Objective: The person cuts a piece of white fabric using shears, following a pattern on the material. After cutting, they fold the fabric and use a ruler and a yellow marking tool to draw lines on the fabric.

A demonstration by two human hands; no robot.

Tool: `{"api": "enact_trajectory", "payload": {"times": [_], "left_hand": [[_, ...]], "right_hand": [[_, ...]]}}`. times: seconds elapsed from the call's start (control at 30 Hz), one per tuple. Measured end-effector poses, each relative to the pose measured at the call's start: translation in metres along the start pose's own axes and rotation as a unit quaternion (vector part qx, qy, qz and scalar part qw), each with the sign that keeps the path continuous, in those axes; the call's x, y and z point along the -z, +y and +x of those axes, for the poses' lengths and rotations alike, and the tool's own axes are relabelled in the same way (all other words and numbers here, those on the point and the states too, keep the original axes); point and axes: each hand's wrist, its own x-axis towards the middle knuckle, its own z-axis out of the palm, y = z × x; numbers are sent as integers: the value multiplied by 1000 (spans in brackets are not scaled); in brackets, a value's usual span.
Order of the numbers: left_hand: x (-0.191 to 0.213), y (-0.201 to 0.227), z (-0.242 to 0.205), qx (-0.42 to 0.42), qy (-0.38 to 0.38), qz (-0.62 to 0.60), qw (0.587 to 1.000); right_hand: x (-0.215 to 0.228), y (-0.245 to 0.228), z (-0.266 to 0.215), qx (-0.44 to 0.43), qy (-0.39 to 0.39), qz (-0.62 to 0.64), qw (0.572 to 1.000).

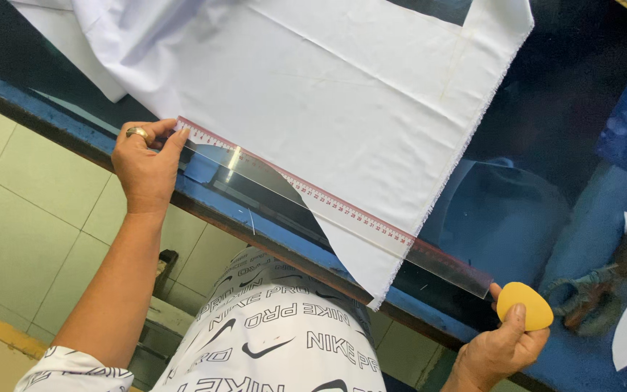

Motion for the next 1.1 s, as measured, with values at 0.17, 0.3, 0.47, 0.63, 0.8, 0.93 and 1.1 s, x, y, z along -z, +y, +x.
{"api": "enact_trajectory", "payload": {"times": [0.17,0.3,0.47,0.63,0.8,0.93,1.1], "left_hand": [[-1,-4,0,-19,2,11,1000],[0,-3,-1,-14,-3,20,1000],[0,-3,-1,-19,-4,30,999],[1,1,-1,-8,-7,22,1000],[0,0,0,-6,-5,15,1000],[-1,0,0,-3,-3,16,1000],[0,3,-1,4,-5,18,1000]], "right_hand": [[-3,-11,-1,-27,0,-16,1000],[-3,-13,-1,-25,-2,-21,999],[-3,-14,-1,-26,7,-27,999],[-1,-11,0,-26,3,-18,999],[-1,-9,0,-13,4,-8,1000],[1,-3,0,-9,7,-13,1000],[0,-5,0,-4,6,-2,1000]]}}
